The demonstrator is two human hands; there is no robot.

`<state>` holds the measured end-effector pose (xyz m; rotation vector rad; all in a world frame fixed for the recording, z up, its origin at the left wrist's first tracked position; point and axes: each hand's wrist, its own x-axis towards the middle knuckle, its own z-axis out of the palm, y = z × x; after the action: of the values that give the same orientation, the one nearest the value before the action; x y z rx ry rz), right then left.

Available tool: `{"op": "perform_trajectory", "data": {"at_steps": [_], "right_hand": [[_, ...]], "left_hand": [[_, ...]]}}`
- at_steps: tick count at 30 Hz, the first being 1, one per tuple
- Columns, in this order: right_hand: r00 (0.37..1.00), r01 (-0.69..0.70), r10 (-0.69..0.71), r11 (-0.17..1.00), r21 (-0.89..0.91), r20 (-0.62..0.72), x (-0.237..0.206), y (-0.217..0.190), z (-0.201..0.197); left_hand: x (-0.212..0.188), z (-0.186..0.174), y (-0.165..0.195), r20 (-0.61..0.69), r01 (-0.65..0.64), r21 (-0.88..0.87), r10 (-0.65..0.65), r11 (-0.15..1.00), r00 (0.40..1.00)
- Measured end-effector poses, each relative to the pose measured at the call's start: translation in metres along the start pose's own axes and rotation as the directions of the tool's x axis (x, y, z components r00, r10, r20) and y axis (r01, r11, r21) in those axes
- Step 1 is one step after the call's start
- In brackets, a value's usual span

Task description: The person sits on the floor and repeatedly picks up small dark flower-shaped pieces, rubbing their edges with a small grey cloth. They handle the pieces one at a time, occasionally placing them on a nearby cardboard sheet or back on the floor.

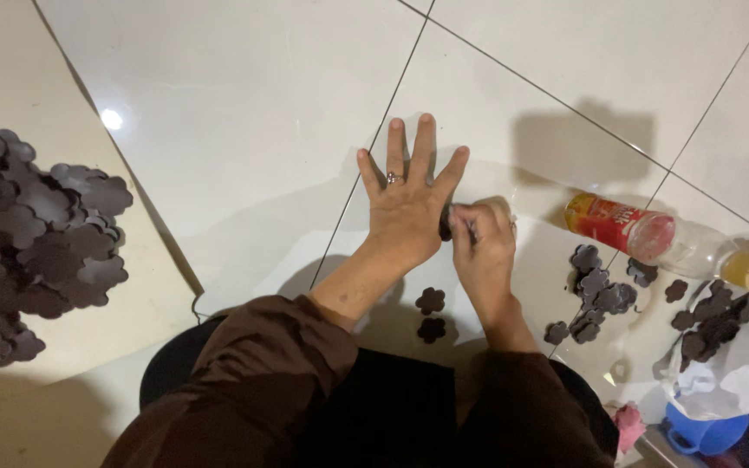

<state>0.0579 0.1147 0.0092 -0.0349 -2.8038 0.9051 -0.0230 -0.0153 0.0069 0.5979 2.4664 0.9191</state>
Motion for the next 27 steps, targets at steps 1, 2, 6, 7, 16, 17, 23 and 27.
{"op": "perform_trajectory", "data": {"at_steps": [1, 2, 6, 7, 16, 17, 23, 27], "right_hand": [[1.0, 0.002, -0.002, 1.0, -0.013, -0.003, -0.002, -0.001, 0.001], [1.0, 0.008, -0.008, 1.0, -0.028, -0.013, -0.003, -0.001, 0.002], [0.998, 0.058, -0.057, 0.998, -0.012, 0.023, -0.012, -0.006, -0.001], [0.998, 0.052, -0.051, 0.998, -0.034, 0.021, -0.012, -0.005, -0.002], [0.999, 0.039, -0.039, 0.996, -0.075, 0.005, -0.019, 0.007, -0.004], [0.999, 0.04, -0.039, 0.997, -0.061, 0.014, -0.019, 0.011, -0.006], [0.993, -0.108, 0.1, 0.985, -0.133, -0.067, -0.013, 0.042, -0.021], [0.997, -0.077, 0.073, 0.985, -0.154, -0.031, -0.039, 0.03, -0.041]], "left_hand": [[-0.001, 0.0, 0.0, 0.032, 0.016, 0.014, -0.016, 1.0, 0.999], [0.0, 0.0, 0.0, 0.058, 0.025, 0.03, -0.027, 0.999, 0.998], [0.0, 0.001, -0.001, 0.051, 0.02, 0.043, -0.022, 0.999, 0.998], [0.0, 0.002, -0.002, -0.011, 0.005, 0.041, -0.005, 0.999, 1.0], [-0.001, 0.001, 0.0, 0.001, -0.033, -0.03, 0.033, 0.999, 0.999], [-0.002, 0.0, 0.0, 0.0, -0.036, -0.03, 0.036, 0.999, 0.999], [-0.009, 0.002, 0.006, -0.051, -0.123, -0.081, 0.119, 0.989, 0.992], [-0.014, 0.005, 0.012, -0.205, -0.245, 0.02, 0.243, 0.969, 0.948]]}}
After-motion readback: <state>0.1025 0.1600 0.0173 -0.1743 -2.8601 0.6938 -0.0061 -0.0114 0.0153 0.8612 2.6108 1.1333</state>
